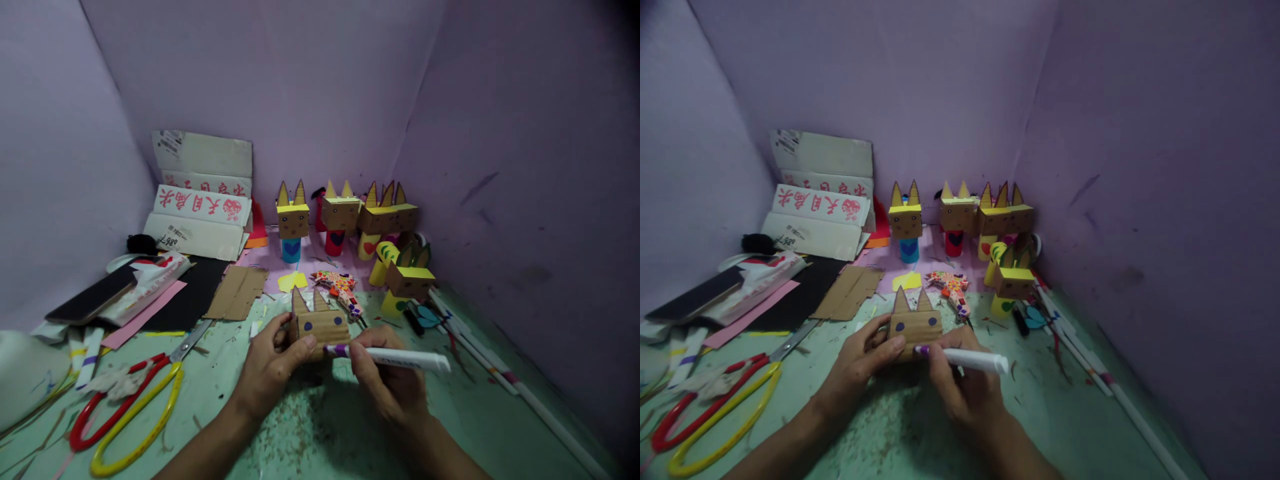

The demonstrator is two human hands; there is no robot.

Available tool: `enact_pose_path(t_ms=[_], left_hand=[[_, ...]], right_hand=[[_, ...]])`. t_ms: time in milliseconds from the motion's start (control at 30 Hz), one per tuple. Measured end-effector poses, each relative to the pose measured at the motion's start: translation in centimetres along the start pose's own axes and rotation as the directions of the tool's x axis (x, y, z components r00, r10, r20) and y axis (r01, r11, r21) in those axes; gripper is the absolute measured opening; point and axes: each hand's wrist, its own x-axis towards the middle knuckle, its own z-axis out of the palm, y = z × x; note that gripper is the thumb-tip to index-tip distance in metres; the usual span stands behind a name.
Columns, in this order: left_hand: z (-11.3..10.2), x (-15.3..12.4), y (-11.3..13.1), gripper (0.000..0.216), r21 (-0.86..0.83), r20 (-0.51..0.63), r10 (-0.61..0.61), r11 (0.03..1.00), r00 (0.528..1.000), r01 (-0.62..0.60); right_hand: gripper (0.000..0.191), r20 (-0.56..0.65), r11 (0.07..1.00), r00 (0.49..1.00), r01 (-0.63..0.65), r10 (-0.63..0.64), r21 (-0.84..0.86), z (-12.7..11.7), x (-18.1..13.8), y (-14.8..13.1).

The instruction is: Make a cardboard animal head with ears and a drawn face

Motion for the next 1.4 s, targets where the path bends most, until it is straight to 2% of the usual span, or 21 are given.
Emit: enact_pose_path(t_ms=[267, 500, 667, 833, 1000, 1233, 1400], left_hand=[[0.2, -0.1, -0.1, 0.051, -0.024, -0.041, 0.001, 1.0, 0.999, -0.002], [0.2, 0.0, -0.4, 0.058, -0.031, -0.06, 0.001, 1.0, 0.998, -0.003], [0.1, 0.1, -0.4, 0.056, -0.035, -0.064, -0.02, 0.999, 0.998, 0.018], [0.2, 0.0, -0.3, 0.055, -0.087, -0.046, -0.027, 0.996, 0.999, 0.023], [0.2, 0.2, -0.7, 0.059, -0.103, -0.043, -0.015, 0.995, 0.999, 0.011], [0.2, 0.2, -0.7, 0.061, -0.1, -0.064, -0.029, 0.995, 0.998, 0.022], [-0.1, 0.2, -0.7, 0.059, -0.101, -0.095, -0.055, 0.994, 0.994, 0.045]], right_hand=[[0.015, -0.022, 0.998, 0.999, -0.048, 0.047, -0.051, -0.1, 0.3, -0.1], [0.014, 0.033, 0.989, 0.997, 0.08, -0.076, -0.128, -0.7, 0.7, 0.4], [0.018, -0.016, 0.992, 1.0, -0.02, 0.018, -0.128, -0.6, 0.7, 0.4], [0.02, 0.019, 0.994, 1.0, -0.003, 0.006, -0.111, -0.7, 0.6, 0.6], [0.021, -0.063, 0.992, 0.993, -0.102, 0.097, -0.071, -0.3, 0.3, 0.2], [0.019, -0.098, 0.986, 0.983, -0.15, 0.156, 0.069, 0.2, -0.3, 0.1], [0.021, -0.208, 0.918, 0.911, -0.301, 0.357, 0.257, -0.4, 0.8, 0.9]])
